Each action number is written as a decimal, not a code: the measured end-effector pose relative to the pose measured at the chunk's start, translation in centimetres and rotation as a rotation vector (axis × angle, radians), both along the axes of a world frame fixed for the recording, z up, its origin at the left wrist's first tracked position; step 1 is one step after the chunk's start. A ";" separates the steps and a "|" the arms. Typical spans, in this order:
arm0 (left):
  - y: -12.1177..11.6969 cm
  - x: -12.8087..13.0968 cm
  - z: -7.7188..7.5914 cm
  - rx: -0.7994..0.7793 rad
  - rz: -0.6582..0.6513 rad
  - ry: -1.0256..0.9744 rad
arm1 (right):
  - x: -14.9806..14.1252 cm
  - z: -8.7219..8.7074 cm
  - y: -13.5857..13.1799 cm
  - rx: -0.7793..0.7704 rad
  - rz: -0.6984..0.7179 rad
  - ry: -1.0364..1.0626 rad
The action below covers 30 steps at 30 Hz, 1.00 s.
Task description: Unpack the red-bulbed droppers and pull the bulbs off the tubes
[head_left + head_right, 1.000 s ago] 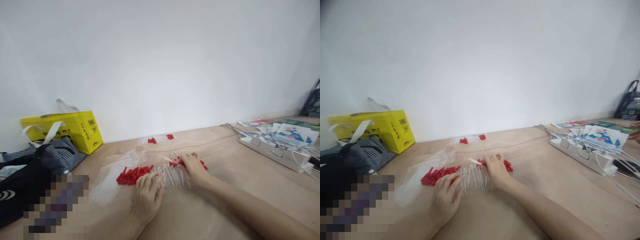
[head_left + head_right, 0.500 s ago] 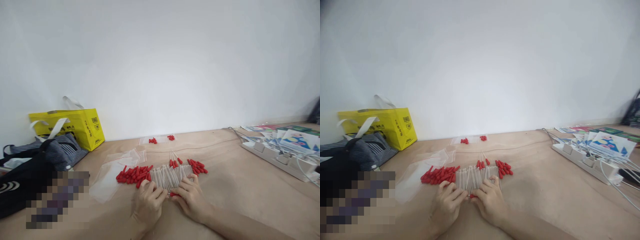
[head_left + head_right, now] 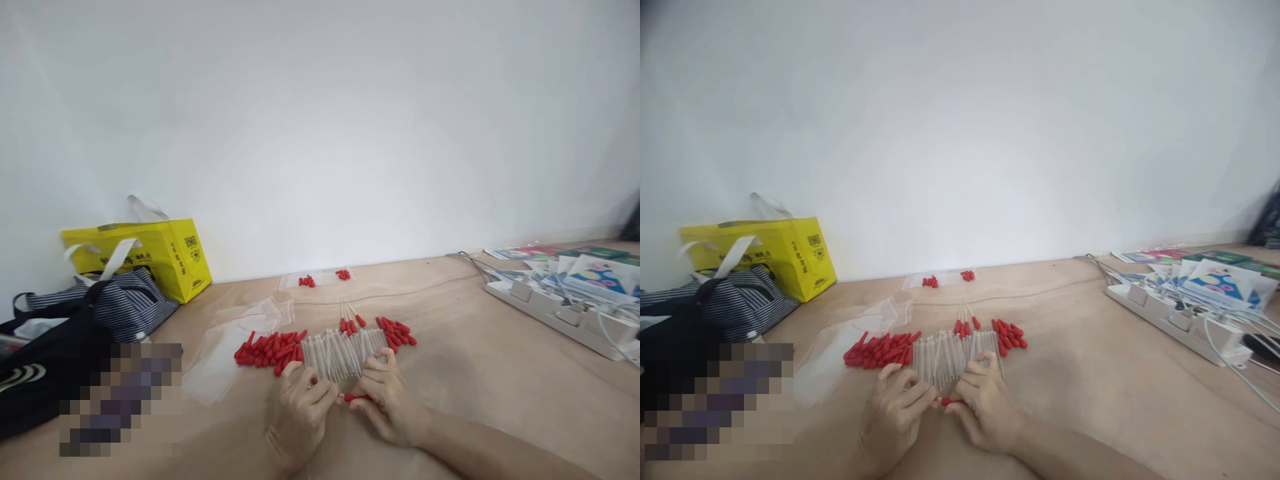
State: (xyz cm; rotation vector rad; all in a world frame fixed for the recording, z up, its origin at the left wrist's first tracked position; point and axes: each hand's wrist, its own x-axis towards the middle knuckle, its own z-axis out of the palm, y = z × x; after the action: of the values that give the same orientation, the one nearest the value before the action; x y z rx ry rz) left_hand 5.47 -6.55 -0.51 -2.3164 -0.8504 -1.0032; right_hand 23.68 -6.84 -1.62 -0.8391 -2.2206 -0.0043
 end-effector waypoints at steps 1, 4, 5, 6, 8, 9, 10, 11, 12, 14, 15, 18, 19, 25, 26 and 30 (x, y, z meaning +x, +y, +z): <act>-0.1 0.1 0.1 0.000 0.001 -0.001 | 0.0 0.1 0.0 -0.009 0.010 -0.007; -0.2 0.1 0.3 -0.002 0.013 -0.004 | 0.2 0.2 -0.2 -0.023 0.029 -0.023; -0.2 0.0 0.3 -0.001 0.019 -0.015 | 0.3 0.2 -0.2 -0.021 0.028 -0.026; -0.1 -0.1 0.3 -0.002 0.026 -0.031 | 0.4 0.3 -0.2 -0.019 0.019 -0.025; 0.0 -0.4 0.3 -0.010 0.046 -0.083 | 0.8 0.4 -0.1 -0.018 -0.021 -0.011; 0.0 -0.5 0.2 -0.013 0.056 -0.112 | 1.1 0.5 0.1 -0.018 -0.052 0.008; 0.0 -0.6 0.2 -0.015 0.063 -0.140 | 1.4 0.6 0.5 -0.014 -0.094 0.035; 0.1 -0.6 0.2 -0.023 0.062 -0.160 | 1.8 0.7 0.9 -0.008 -0.148 0.069; 0.1 -0.5 0.3 -0.039 0.055 -0.175 | 2.2 0.8 1.5 0.000 -0.215 0.108; 0.4 -0.1 0.9 -0.107 0.027 -0.196 | 3.3 1.0 2.9 -0.001 -0.379 0.191; 0.6 0.3 1.3 -0.164 0.008 -0.204 | 3.9 1.1 3.7 -0.025 -0.463 0.229; 1.8 2.0 3.1 -0.419 -0.025 -0.245 | 5.9 1.4 6.3 -0.210 -0.644 0.300; 2.4 2.8 3.8 -0.548 -0.014 -0.271 | 6.6 1.5 7.1 -0.323 -0.706 0.297; 7.2 8.4 5.1 -1.157 0.109 -0.405 | 8.7 1.2 11.7 -0.670 -0.882 0.258; 7.9 9.2 4.8 -1.183 0.115 -0.390 | 8.7 1.0 12.2 -0.687 -0.885 0.253; 9.7 11.1 3.3 -1.212 0.184 -0.332 | 8.4 0.4 13.6 -0.736 -0.895 0.233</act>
State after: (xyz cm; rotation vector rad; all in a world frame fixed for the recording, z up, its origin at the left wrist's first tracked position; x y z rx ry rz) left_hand 16.61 3.15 2.77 -2.8854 -2.2351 -0.9060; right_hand 32.04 6.74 -1.23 -2.0476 -1.4426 0.4734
